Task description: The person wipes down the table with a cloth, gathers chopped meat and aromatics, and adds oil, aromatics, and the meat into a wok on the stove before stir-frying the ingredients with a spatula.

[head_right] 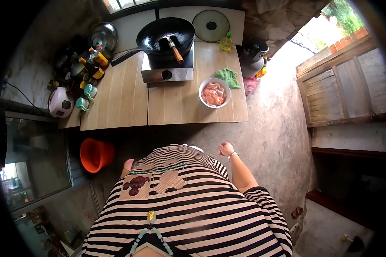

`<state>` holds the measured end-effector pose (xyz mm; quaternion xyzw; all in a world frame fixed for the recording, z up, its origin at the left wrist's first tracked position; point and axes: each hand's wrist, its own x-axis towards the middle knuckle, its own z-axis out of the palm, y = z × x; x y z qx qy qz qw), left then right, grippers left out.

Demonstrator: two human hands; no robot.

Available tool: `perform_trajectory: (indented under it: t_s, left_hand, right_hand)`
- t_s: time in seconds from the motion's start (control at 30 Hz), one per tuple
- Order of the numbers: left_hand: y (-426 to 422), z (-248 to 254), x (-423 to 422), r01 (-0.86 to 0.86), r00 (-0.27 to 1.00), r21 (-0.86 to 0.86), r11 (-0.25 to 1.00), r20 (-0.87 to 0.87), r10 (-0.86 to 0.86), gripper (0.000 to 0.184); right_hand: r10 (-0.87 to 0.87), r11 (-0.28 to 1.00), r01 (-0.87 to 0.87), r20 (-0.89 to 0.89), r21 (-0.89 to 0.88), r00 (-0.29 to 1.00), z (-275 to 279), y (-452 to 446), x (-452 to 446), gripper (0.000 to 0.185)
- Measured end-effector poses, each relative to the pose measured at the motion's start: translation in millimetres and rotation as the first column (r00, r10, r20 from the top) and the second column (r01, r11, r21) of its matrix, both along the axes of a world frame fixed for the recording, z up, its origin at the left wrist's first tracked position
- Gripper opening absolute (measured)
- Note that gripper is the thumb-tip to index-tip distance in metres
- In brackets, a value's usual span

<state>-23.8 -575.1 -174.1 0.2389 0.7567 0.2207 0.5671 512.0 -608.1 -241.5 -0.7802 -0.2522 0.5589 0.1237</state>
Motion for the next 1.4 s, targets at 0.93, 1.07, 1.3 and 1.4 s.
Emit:
perform_trajectory:
  t_s: [0.93,1.07,1.3,1.4]
  left_hand:
    - [-54,-77,-26,0.14,0.988,-0.112,0.984,-0.052,-0.146,0.015]
    - [-64,-72,-26,0.026,0.997,-0.188,0.982,-0.073,-0.041,0.022]
    - [-50,-20,-3,-0.156,0.959,-0.213,0.965,-0.266,0.096,0.034]
    - [-46,-45,-15,-0.26,0.945,-0.137,0.956,-0.239,0.223,0.046]
  right_hand:
    - [0.009,1.0,-0.008,-0.089,0.012,0.996,-16,-2,29,0.017]
    - [0.09,0.995,-0.087,-0.08,0.042,0.993,-11,-6,28,0.016]
    - [0.02,1.0,-0.021,-0.064,-0.015,0.998,-2,-13,30,0.015]
    - [-0.007,1.0,0.006,-0.067,-0.027,0.998,-2,-13,29,0.014]
